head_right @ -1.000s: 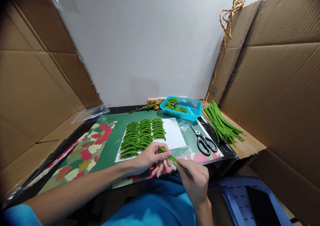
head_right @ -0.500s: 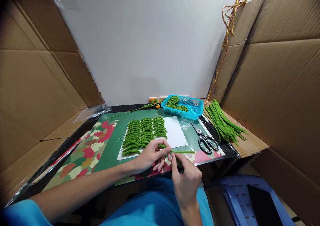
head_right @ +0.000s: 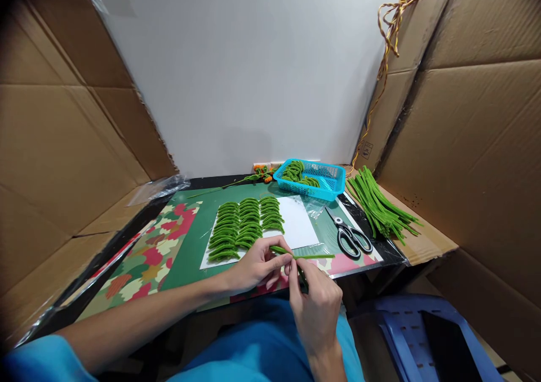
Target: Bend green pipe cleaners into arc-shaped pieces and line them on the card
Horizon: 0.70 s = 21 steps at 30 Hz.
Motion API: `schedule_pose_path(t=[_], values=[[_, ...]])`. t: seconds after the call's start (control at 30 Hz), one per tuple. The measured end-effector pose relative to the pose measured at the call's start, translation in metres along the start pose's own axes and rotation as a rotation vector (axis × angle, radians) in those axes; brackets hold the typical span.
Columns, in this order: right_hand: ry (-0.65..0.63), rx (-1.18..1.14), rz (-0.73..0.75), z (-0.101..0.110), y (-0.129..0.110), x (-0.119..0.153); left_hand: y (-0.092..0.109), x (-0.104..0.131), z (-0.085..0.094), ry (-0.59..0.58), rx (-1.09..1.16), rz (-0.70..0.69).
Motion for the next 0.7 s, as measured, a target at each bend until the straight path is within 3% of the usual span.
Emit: schedule_pose_path(t=[0.33,0.53,0.7], values=[[-0.072,0.011,0.013,0.006,-0.004,-0.006,0.002,0.000,0.001,0.056,-0.072,-0.018],[-0.253,0.039,0.052,0.015,0.001,-0.009,0.002,0.000,0.000,0.025,-0.088,-0.008],[-0.175,0.039,0.119,0.033,0.003,-0.016,0.001,-0.001,0.002,-0.006,-0.086,0.011]])
Point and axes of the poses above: each hand's wrist, its own x-axis away from the middle knuckle, its own z-axis out of the back of the hand, y = z × x, the point moved 4 cm from there along -x, towards the middle knuckle
